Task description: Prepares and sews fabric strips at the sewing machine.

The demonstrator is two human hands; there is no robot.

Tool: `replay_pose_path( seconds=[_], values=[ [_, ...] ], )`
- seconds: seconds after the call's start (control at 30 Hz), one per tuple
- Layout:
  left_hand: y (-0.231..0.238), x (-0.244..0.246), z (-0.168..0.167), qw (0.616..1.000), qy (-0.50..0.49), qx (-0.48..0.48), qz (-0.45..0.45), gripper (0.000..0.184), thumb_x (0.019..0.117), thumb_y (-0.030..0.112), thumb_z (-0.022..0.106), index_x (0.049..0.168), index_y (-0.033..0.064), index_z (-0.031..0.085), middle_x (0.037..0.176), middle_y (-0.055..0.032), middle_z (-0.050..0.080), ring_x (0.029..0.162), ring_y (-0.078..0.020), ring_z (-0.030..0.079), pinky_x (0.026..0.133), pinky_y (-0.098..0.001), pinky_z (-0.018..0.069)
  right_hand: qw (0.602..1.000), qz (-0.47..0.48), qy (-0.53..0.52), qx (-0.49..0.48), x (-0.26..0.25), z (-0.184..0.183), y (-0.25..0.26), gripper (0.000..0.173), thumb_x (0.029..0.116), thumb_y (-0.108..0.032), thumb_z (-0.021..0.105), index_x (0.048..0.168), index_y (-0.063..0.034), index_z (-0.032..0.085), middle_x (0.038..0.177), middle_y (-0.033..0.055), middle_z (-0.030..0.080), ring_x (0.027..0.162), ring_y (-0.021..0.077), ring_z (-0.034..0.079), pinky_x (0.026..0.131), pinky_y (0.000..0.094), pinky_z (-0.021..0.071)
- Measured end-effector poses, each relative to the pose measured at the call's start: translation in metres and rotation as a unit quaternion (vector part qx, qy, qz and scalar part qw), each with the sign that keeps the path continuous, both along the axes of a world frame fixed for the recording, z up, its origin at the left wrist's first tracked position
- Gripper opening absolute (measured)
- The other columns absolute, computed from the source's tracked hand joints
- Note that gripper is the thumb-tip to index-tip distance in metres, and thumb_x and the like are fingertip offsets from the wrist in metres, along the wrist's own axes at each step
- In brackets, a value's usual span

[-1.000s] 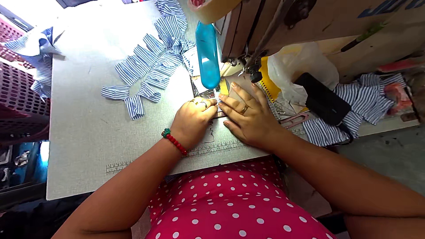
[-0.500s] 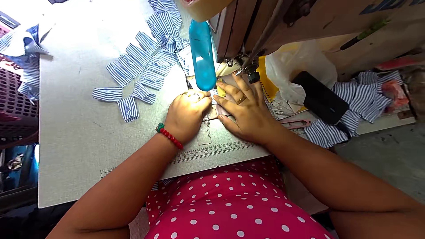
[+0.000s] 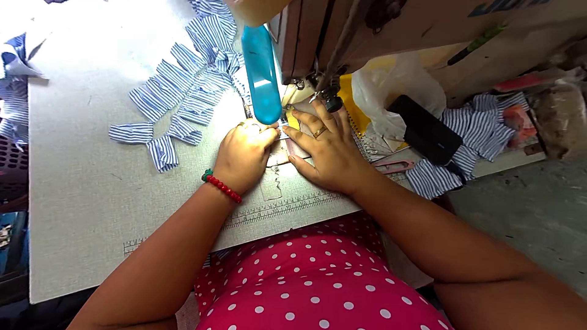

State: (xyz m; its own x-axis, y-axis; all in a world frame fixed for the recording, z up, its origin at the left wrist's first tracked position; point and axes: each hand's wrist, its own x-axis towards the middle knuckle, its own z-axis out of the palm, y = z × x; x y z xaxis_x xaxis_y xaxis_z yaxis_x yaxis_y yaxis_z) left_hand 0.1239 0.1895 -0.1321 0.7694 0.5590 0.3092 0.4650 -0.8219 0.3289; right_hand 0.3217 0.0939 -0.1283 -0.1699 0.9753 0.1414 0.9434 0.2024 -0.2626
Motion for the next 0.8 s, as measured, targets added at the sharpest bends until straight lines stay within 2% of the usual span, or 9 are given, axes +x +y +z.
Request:
replay_pose_path(
  seconds=[0.13, 0.33, 0.57, 0.8],
  values=[
    [0.0005, -0.0005, -0.0013, 1.000, 0.003, 0.004, 0.009, 0.030, 0.1004, 0.007, 0.047, 0.111, 0.0074, 0.075, 0.122, -0.0085, 0.074, 0.113, -0.0305, 0.069, 0.094, -0.0475, 0.0525, 1.000, 0.002, 0.003, 0.003, -0.0001, -0.0015, 0.0016, 0.054, 0.1023, -0.049, 0.040, 0.147, -0.0249, 0.059, 0.163, 0.0044, 0.040, 0.157, 0.0344, 0.017, 0.120, 0.0720, 0.0014],
    [-0.0003, -0.0016, 0.0004, 1.000, 0.008, 0.000, 0.011, 0.031, 0.1015, 0.007, 0.047, 0.113, 0.0077, 0.076, 0.126, -0.0074, 0.072, 0.113, -0.0301, 0.068, 0.095, -0.0468, 0.0514, 1.000, 0.006, 0.002, 0.000, 0.0009, -0.0016, 0.0039, 0.055, 0.1013, -0.051, 0.040, 0.147, -0.0260, 0.059, 0.162, 0.0051, 0.042, 0.157, 0.0359, 0.017, 0.119, 0.0725, 0.0014],
    [-0.0015, -0.0016, 0.0015, 1.000, 0.010, 0.008, 0.020, 0.035, 0.1002, 0.006, 0.046, 0.121, 0.0093, 0.074, 0.126, -0.0095, 0.072, 0.113, -0.0325, 0.068, 0.096, -0.0480, 0.0514, 1.000, 0.004, 0.009, -0.022, 0.0010, 0.0019, 0.0043, 0.056, 0.1018, -0.052, 0.039, 0.149, -0.0278, 0.056, 0.163, 0.0028, 0.040, 0.158, 0.0334, 0.012, 0.120, 0.0721, -0.0026],
    [0.0008, -0.0019, 0.0016, 1.000, 0.008, 0.006, 0.003, 0.034, 0.1010, 0.006, 0.046, 0.118, 0.0092, 0.076, 0.128, -0.0081, 0.072, 0.116, -0.0301, 0.068, 0.098, -0.0462, 0.0505, 1.000, 0.003, 0.002, -0.026, 0.0013, 0.0013, 0.0053, 0.057, 0.1014, -0.052, 0.038, 0.150, -0.0278, 0.054, 0.164, 0.0036, 0.039, 0.158, 0.0346, 0.012, 0.119, 0.0722, -0.0015]
  ],
)
